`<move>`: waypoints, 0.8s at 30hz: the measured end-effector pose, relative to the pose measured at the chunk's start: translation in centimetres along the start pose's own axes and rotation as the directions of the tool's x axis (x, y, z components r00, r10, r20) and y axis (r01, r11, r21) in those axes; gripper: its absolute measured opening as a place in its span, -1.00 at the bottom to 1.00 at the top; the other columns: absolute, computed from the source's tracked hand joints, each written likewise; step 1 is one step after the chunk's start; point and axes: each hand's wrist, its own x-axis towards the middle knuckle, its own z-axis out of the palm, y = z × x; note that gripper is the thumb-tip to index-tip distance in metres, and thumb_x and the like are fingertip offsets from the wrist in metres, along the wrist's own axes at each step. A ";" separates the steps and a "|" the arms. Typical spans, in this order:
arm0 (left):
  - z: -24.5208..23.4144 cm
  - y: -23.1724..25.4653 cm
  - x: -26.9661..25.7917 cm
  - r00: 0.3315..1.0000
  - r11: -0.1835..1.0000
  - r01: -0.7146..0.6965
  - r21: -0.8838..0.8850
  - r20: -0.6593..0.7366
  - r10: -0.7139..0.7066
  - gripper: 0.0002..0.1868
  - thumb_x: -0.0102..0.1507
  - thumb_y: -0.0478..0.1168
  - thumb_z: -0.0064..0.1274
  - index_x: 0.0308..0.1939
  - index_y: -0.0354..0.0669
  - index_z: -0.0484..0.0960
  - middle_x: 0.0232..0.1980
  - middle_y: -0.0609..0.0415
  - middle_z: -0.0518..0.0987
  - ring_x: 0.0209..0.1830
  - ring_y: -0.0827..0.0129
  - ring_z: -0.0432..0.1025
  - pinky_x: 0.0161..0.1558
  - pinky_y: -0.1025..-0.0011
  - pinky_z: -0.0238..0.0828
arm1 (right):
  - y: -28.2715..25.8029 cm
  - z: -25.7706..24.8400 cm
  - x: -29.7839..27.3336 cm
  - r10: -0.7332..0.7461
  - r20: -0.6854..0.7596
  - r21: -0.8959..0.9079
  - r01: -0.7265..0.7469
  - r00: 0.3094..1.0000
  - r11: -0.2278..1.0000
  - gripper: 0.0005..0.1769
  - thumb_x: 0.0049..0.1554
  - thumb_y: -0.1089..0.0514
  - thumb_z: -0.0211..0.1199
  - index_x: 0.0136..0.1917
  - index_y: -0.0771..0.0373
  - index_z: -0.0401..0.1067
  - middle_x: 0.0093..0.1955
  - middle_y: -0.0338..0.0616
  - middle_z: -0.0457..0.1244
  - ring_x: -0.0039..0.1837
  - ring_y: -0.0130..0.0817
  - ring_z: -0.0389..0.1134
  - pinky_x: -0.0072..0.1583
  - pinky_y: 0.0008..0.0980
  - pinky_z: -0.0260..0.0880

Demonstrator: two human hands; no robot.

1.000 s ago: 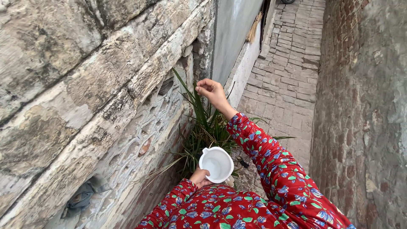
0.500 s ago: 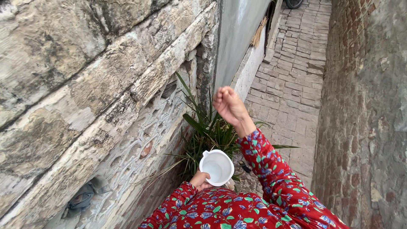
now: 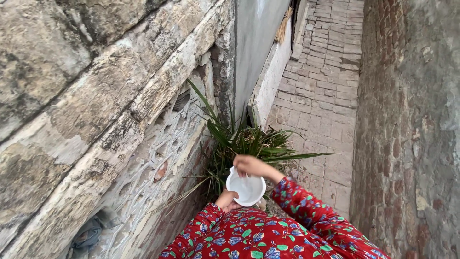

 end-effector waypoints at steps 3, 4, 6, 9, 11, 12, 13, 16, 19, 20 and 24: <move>0.2 0.0 -0.1 1.000 1.000 -0.008 0.012 0.023 0.008 -0.08 0.17 -0.53 -0.18 0.55 0.09 -0.14 0.38 -0.32 0.29 0.25 -0.22 0.46 0.07 -0.06 0.65 | 7.4 5.0 1.7 -0.071 -0.070 -0.553 0.020 0.995 0.833 -0.69 0.21 0.05 0.14 0.10 0.24 0.55 -0.09 0.02 0.41 -0.11 -0.13 0.43 -0.05 -0.17 0.41; 0.2 -0.2 0.2 1.000 1.000 -0.003 0.016 0.024 0.003 -0.08 0.17 -0.53 -0.18 0.55 0.09 -0.14 0.38 -0.32 0.29 0.25 -0.22 0.46 0.07 -0.06 0.65 | 8.3 5.8 1.8 -0.068 -0.074 -0.549 0.016 0.995 0.835 -0.69 0.21 0.05 0.14 0.10 0.24 0.55 -0.09 0.02 0.41 -0.11 -0.13 0.43 -0.05 -0.17 0.41; 0.2 -0.5 0.6 0.997 0.999 -0.038 0.011 0.065 0.037 -0.06 0.14 -0.53 -0.17 0.54 0.17 -0.10 0.37 -0.23 0.31 0.25 -0.15 0.45 0.04 -0.09 0.65 | 10.1 7.5 2.1 0.119 -0.071 -0.761 -0.131 0.990 0.635 -0.68 0.18 0.03 0.14 -0.03 0.22 0.64 -0.05 0.07 0.45 -0.07 -0.05 0.47 0.06 -0.08 0.45; 0.4 -0.6 0.7 0.999 1.000 -0.021 0.011 0.039 0.020 -0.07 0.14 -0.54 -0.16 0.53 0.13 -0.11 0.36 -0.30 0.33 0.24 -0.22 0.47 0.02 -0.13 0.64 | 11.5 9.2 2.6 0.117 0.040 -0.795 -0.039 0.992 0.606 -0.67 0.10 -0.01 0.30 -0.05 0.30 0.57 -0.02 0.14 0.39 -0.07 0.03 0.46 0.03 -0.09 0.49; 1.0 0.0 -0.5 1.000 1.000 -0.013 0.013 0.017 0.012 -0.05 0.15 -0.55 -0.17 0.53 0.19 -0.13 0.35 -0.28 0.32 0.24 -0.20 0.47 0.03 -0.14 0.63 | 13.9 9.7 3.8 0.054 0.143 -0.709 0.064 0.988 0.703 -0.72 0.02 0.07 0.30 -0.07 0.30 0.60 -0.05 0.14 0.41 -0.06 0.02 0.47 0.04 -0.10 0.48; 1.3 0.3 -1.1 1.000 1.000 -0.006 0.012 -0.004 0.006 -0.03 0.15 -0.56 -0.18 0.52 0.26 -0.15 0.35 -0.27 0.30 0.23 -0.18 0.46 0.04 -0.16 0.61 | 15.1 9.8 4.5 -0.020 0.238 -0.604 0.165 0.971 0.780 -0.73 -0.06 0.16 0.31 -0.09 0.29 0.63 -0.08 0.15 0.43 -0.05 0.00 0.47 0.05 -0.11 0.46; 1.3 0.4 -1.0 1.000 1.000 -0.008 0.011 -0.005 0.008 -0.03 0.15 -0.56 -0.18 0.52 0.26 -0.15 0.35 -0.27 0.30 0.23 -0.18 0.46 0.04 -0.16 0.61 | 14.3 9.6 4.2 -0.021 0.240 -0.605 0.166 0.971 0.779 -0.73 -0.06 0.16 0.31 -0.09 0.29 0.63 -0.08 0.15 0.43 -0.05 0.00 0.47 0.05 -0.11 0.46; 0.7 -0.4 -0.2 1.000 1.000 -0.014 0.011 0.004 0.014 -0.07 0.15 -0.55 -0.17 0.51 0.19 -0.10 0.34 -0.26 0.33 0.20 -0.16 0.48 0.03 -0.13 0.62 | 13.1 9.4 3.4 -0.090 0.033 -0.727 0.086 0.995 0.682 -0.73 -0.01 0.13 0.33 -0.08 0.33 0.60 -0.04 0.16 0.42 -0.03 0.02 0.48 0.06 -0.16 0.49; -1.0 -1.9 2.3 0.998 0.999 -0.031 0.029 0.052 0.030 -0.14 0.16 -0.52 -0.16 0.50 0.01 -0.06 0.33 -0.30 0.36 0.19 -0.18 0.51 0.02 -0.07 0.66 | 12.8 9.4 3.2 -0.009 -0.106 -0.673 -0.065 0.994 0.737 -0.79 0.08 0.16 0.25 -0.07 0.27 0.61 -0.04 0.11 0.43 -0.04 -0.02 0.50 0.05 -0.13 0.50; -1.6 -2.4 3.3 0.996 0.999 -0.040 0.019 0.081 0.039 -0.18 0.17 -0.51 -0.14 0.50 -0.12 -0.02 0.34 -0.35 0.38 0.18 -0.19 0.53 0.00 -0.06 0.69 | 12.1 9.3 2.9 0.013 -0.118 -0.681 -0.090 0.993 0.727 -0.77 0.09 0.16 0.22 -0.04 0.24 0.61 -0.03 0.09 0.42 -0.07 -0.02 0.50 0.02 -0.12 0.50; -0.5 -1.5 1.9 0.997 0.999 -0.029 0.027 0.066 0.027 -0.22 0.17 -0.52 -0.13 0.49 -0.19 0.06 0.34 -0.34 0.39 0.20 -0.17 0.52 0.01 -0.07 0.69 | 10.7 9.3 2.2 0.024 -0.116 -0.752 -0.103 0.993 0.651 -0.73 0.18 0.09 0.12 0.01 0.18 0.59 -0.08 0.07 0.44 -0.12 -0.01 0.49 -0.05 -0.07 0.52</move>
